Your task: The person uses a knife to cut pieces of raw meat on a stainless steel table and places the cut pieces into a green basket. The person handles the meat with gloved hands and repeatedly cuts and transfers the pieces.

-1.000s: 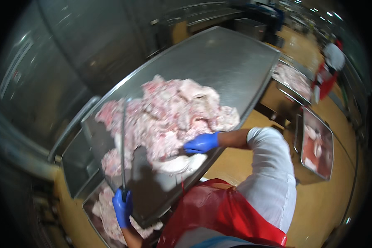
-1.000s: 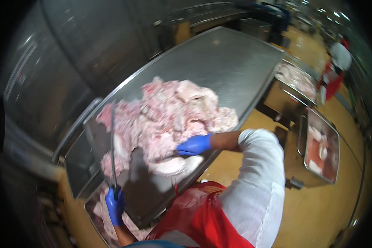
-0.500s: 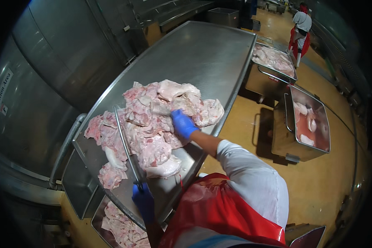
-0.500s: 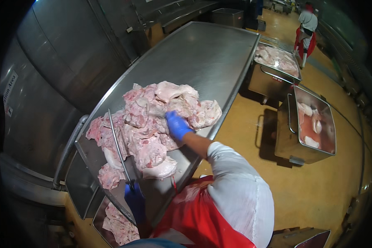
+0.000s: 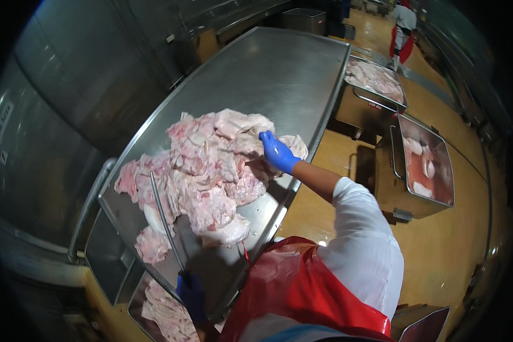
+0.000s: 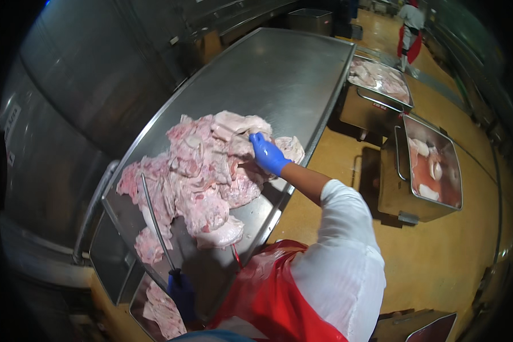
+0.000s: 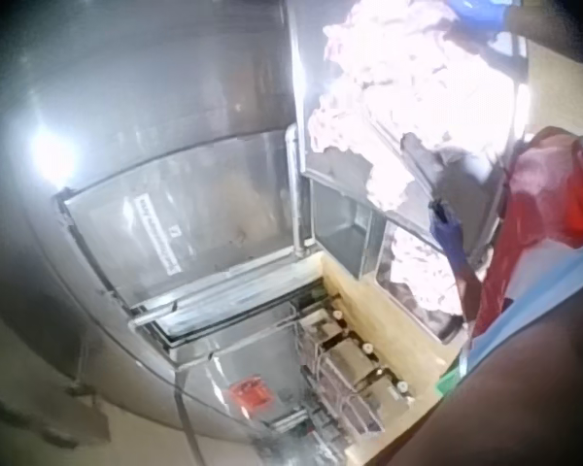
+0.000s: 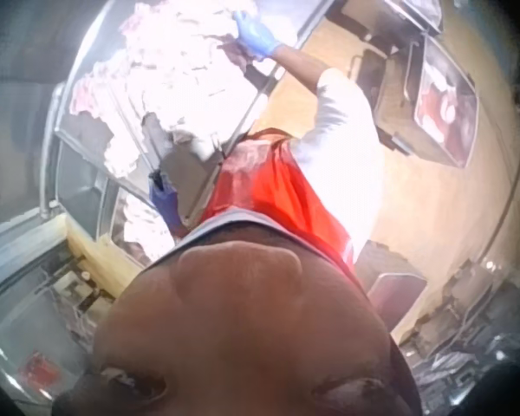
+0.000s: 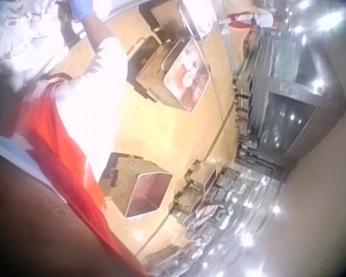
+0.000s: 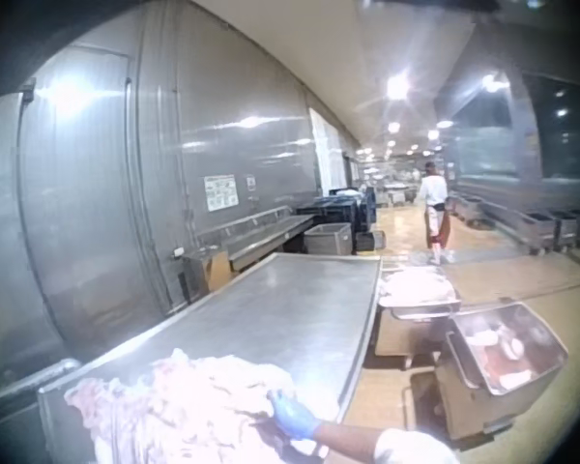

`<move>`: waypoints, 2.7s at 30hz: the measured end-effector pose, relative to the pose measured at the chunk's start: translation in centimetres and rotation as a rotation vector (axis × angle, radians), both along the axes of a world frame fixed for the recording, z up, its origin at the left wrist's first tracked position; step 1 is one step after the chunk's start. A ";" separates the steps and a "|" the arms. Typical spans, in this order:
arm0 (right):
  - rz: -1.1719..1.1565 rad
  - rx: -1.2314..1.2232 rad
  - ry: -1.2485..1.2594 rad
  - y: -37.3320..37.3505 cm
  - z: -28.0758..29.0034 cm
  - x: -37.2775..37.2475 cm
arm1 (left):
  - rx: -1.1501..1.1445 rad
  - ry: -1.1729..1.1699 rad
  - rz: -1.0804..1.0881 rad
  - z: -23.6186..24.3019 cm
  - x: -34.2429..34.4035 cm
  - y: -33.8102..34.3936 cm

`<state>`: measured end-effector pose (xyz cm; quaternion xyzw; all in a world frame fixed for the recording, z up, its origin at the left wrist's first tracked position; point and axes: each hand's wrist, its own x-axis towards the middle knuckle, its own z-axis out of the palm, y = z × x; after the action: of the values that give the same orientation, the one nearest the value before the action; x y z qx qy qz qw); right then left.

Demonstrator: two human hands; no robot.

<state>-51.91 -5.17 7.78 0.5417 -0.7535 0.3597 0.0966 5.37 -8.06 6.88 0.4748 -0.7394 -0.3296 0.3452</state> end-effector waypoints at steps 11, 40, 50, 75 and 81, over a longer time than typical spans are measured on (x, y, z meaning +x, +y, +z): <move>0.663 -0.359 -0.473 -4.9 20.5 15.1 | 0.010 -0.147 -0.290 12.9 -3.5 -4.7; 0.256 0.264 -0.968 10.9 -6.0 17.5 | 0.244 -0.458 0.704 -13.4 9.6 -7.4; 0.091 0.317 -1.023 15.7 -3.9 18.8 | -0.377 -0.282 0.611 -12.8 7.4 -25.6; 0.522 0.783 -0.664 9.6 -5.7 19.6 | 0.279 -0.072 0.727 -13.1 -1.2 7.2; 0.968 0.513 -0.339 6.5 -6.2 21.2 | -0.340 -0.185 0.781 -10.9 -0.6 8.8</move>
<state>-30.76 1.32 1.58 0.7658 -0.4877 0.2506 -0.3360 4.82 0.71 -4.05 0.6826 -0.5760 -0.0040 0.4497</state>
